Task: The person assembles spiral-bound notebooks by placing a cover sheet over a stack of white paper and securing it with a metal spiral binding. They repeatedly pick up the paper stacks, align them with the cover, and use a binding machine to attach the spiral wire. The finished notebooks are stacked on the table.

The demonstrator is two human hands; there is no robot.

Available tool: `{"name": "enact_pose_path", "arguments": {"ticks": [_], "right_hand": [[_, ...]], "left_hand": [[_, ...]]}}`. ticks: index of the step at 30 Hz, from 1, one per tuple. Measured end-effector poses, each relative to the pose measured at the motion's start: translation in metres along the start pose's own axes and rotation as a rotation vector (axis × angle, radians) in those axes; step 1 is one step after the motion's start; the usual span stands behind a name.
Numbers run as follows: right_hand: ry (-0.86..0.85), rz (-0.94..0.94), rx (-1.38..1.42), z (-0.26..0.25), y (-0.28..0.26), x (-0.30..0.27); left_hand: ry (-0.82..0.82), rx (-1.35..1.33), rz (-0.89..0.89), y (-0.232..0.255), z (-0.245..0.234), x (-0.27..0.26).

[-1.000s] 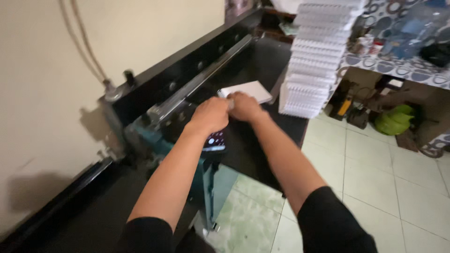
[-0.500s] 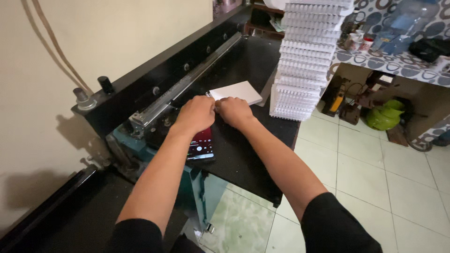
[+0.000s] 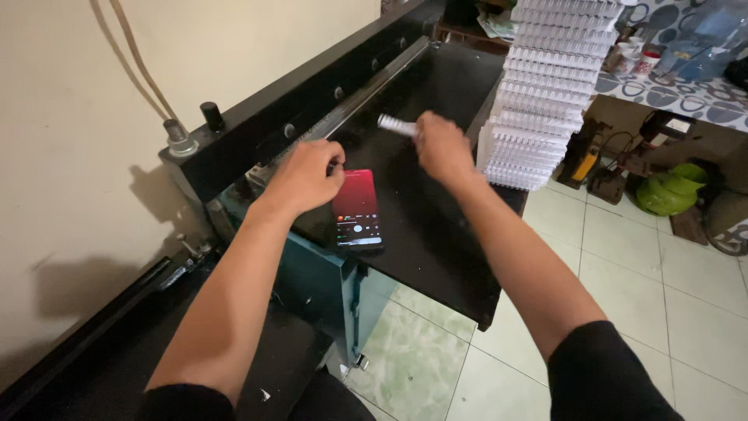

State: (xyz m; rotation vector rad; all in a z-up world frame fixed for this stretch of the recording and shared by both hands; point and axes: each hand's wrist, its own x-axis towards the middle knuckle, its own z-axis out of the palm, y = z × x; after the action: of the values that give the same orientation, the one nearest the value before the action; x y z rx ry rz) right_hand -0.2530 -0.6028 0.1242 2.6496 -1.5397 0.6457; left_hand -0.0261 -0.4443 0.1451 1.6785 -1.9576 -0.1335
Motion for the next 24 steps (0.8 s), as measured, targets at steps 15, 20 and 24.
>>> {"name": "enact_pose_path", "arguments": {"ticks": [15, 20, 24], "right_hand": [[0.370, -0.697, 0.610, -0.129, -0.120, -0.155], [-0.321, -0.437, 1.501, -0.037, -0.188, -0.209], [-0.566, -0.567, 1.577, 0.045, -0.241, -0.255]], "left_hand": [[0.515, -0.904, -0.008, 0.084, -0.058, -0.156], [0.567, -0.629, -0.464, 0.041, -0.030, -0.266], [0.797, -0.700, -0.698, 0.026, -0.005, -0.347]]}}
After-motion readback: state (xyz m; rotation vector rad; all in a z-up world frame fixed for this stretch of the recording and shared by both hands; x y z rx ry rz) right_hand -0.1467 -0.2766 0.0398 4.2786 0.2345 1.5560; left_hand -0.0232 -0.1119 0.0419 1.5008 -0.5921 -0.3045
